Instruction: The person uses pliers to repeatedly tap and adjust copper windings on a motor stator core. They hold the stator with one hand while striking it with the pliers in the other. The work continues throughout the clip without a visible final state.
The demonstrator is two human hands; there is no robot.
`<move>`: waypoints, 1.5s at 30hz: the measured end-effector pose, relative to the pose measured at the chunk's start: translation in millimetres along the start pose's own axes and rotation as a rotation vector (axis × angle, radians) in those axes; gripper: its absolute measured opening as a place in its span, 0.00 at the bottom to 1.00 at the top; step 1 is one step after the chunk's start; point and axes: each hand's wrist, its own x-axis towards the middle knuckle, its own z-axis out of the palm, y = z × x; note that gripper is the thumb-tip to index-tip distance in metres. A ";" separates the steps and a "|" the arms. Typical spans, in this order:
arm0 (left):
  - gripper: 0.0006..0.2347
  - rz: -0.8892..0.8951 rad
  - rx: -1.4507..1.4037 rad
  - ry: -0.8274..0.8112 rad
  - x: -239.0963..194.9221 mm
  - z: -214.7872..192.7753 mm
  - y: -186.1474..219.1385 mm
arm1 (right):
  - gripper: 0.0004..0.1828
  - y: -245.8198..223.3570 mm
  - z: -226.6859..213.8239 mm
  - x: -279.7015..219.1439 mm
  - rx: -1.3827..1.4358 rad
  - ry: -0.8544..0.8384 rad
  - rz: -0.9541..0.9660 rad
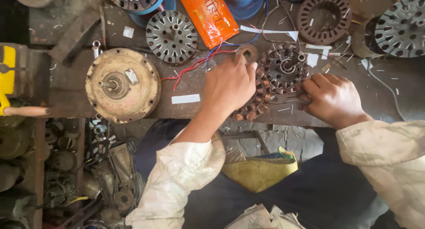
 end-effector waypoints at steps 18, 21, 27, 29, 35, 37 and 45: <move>0.17 0.022 -0.002 0.012 -6.8 -6.2 11.7 | 0.23 -77.1 -52.7 -31.2 0.041 0.006 0.246; 0.16 0.007 0.005 0.011 -4.9 -6.8 11.5 | 0.17 -76.1 -58.7 -26.3 0.060 -0.092 0.315; 0.16 0.037 0.016 0.079 -5.8 -4.2 15.1 | 0.17 -83.5 -67.1 -27.2 -0.022 -0.134 0.204; 0.16 0.024 0.021 0.063 -8.6 -3.6 16.0 | 0.20 -86.4 -68.3 -27.2 -0.119 -0.073 0.154; 0.16 0.009 0.015 0.064 -8.3 -4.7 21.4 | 0.12 -93.9 -71.8 -19.5 -0.134 -0.092 0.175; 0.16 0.016 0.045 0.069 -8.7 -3.4 22.0 | 0.07 -101.3 -72.0 -17.3 -0.244 -0.117 0.153; 0.16 0.019 0.043 0.083 -8.7 -6.8 20.8 | 0.06 -103.7 -75.0 -11.1 -0.323 -0.321 0.120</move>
